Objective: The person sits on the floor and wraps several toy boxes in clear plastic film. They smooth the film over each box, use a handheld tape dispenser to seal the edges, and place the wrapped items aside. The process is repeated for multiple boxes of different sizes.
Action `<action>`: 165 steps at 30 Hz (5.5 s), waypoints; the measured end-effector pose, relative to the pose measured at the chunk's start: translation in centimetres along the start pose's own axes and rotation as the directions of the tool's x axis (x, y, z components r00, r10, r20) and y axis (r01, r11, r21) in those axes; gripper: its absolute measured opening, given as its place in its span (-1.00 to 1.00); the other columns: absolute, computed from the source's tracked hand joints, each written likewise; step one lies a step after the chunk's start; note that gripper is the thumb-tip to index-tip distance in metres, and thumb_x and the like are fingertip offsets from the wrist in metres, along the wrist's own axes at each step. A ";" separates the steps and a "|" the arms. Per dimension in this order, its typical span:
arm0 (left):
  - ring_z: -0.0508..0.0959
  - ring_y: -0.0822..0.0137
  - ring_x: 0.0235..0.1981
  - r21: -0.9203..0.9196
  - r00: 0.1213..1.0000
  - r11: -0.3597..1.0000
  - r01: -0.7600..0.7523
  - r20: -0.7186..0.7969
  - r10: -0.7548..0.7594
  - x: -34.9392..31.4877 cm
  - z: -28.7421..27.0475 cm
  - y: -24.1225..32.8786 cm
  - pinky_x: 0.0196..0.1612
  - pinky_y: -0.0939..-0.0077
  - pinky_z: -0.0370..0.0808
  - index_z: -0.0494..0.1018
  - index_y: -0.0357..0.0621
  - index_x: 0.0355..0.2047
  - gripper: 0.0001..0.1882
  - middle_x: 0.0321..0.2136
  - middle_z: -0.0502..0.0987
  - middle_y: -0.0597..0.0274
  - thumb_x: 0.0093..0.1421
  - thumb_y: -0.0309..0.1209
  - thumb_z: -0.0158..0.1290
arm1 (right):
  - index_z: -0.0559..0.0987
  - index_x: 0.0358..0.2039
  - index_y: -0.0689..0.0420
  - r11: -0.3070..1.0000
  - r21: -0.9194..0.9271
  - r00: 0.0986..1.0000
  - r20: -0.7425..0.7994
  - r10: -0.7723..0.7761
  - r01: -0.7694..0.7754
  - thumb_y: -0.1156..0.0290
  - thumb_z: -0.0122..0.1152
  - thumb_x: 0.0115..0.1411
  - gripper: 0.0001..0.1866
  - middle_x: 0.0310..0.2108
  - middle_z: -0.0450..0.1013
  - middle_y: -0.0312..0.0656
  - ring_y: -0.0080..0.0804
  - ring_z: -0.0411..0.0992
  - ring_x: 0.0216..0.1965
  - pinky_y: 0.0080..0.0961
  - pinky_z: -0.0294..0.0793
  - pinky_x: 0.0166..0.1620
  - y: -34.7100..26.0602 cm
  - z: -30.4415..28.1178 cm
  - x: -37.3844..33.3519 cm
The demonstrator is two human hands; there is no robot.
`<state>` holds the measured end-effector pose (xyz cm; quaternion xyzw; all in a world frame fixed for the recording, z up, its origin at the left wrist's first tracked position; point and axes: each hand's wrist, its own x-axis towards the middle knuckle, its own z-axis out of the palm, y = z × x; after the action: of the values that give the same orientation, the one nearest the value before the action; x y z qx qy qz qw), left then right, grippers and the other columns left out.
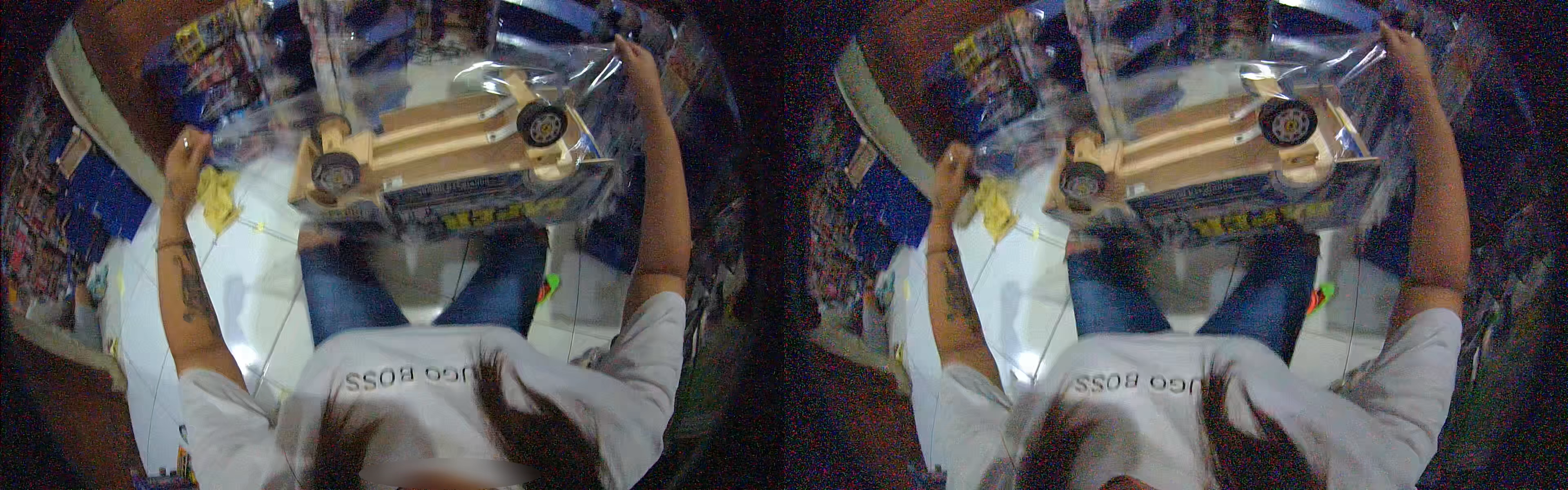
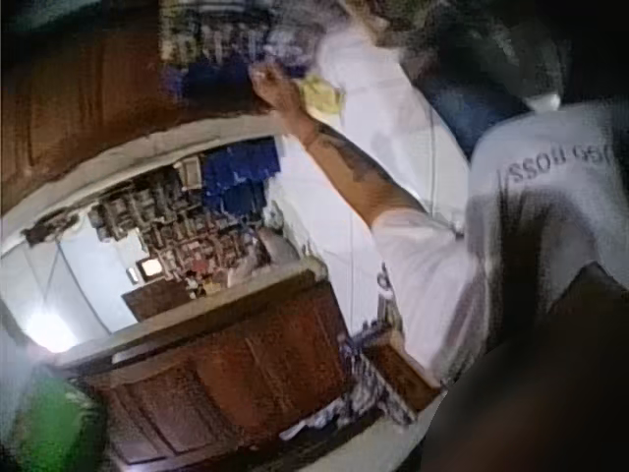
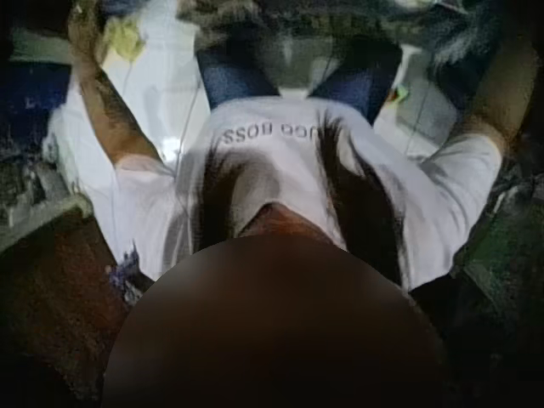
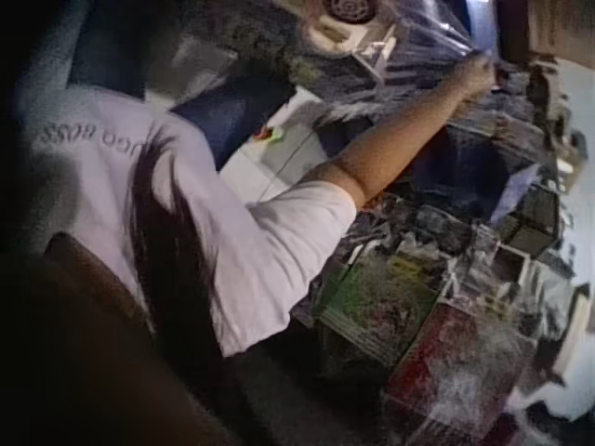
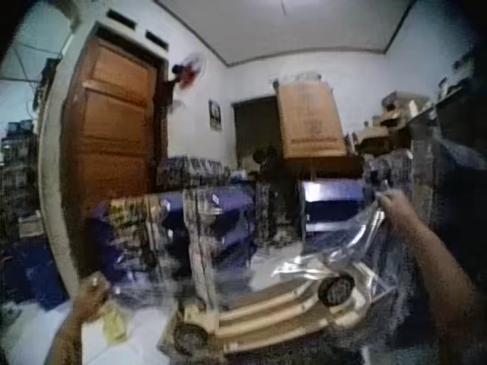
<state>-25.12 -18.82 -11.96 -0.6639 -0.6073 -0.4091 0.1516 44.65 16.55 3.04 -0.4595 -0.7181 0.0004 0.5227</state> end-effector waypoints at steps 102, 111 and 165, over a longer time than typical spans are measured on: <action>0.42 0.00 0.07 -0.956 0.799 0.083 0.282 0.186 -0.573 4.8 13.3 8.2 0.15 0.14 0.36 0.30 -0.36 0.11 -0.47 0.09 0.37 -0.15 0.34 -0.14 -0.20 | 0.46 0.02 0.29 0.694 0.309 0.756 0.351 0.552 -0.650 0.11 -0.23 0.38 -0.49 0.00 0.45 -0.02 -0.27 0.39 0.01 -0.45 0.25 0.13 -5.2 21.5 -29.2; 0.42 0.01 0.07 -0.937 0.838 0.213 0.278 0.128 -0.530 2.9 13.4 7.6 0.16 0.17 0.35 0.30 -0.37 0.10 -0.47 0.09 0.37 -0.15 0.33 -0.15 -0.18 | 0.51 -0.51 0.29 0.839 0.262 0.877 0.080 0.474 -0.477 0.01 -0.14 0.36 -0.43 -0.65 0.40 -0.05 -0.30 0.33 -0.60 -0.30 0.28 -0.44 -0.7 27.8 -34.0; 0.49 0.13 0.01 -0.849 0.822 0.520 0.097 -0.227 -0.523 4.7 14.2 26.5 0.11 0.24 0.39 0.40 -0.45 0.00 -0.48 -0.01 0.49 -0.06 0.42 -0.27 -0.43 | 0.35 0.13 0.13 0.506 -0.610 0.772 0.602 -0.204 0.610 0.32 0.42 -0.19 -0.20 0.04 0.37 0.06 -0.02 0.34 0.07 -0.19 0.36 0.07 -21.5 0.9 0.4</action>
<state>4.28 -11.47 -9.50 -0.4182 -0.4112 -0.8029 -0.1068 29.74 4.84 13.28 -0.4355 -0.8344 -0.3306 0.0696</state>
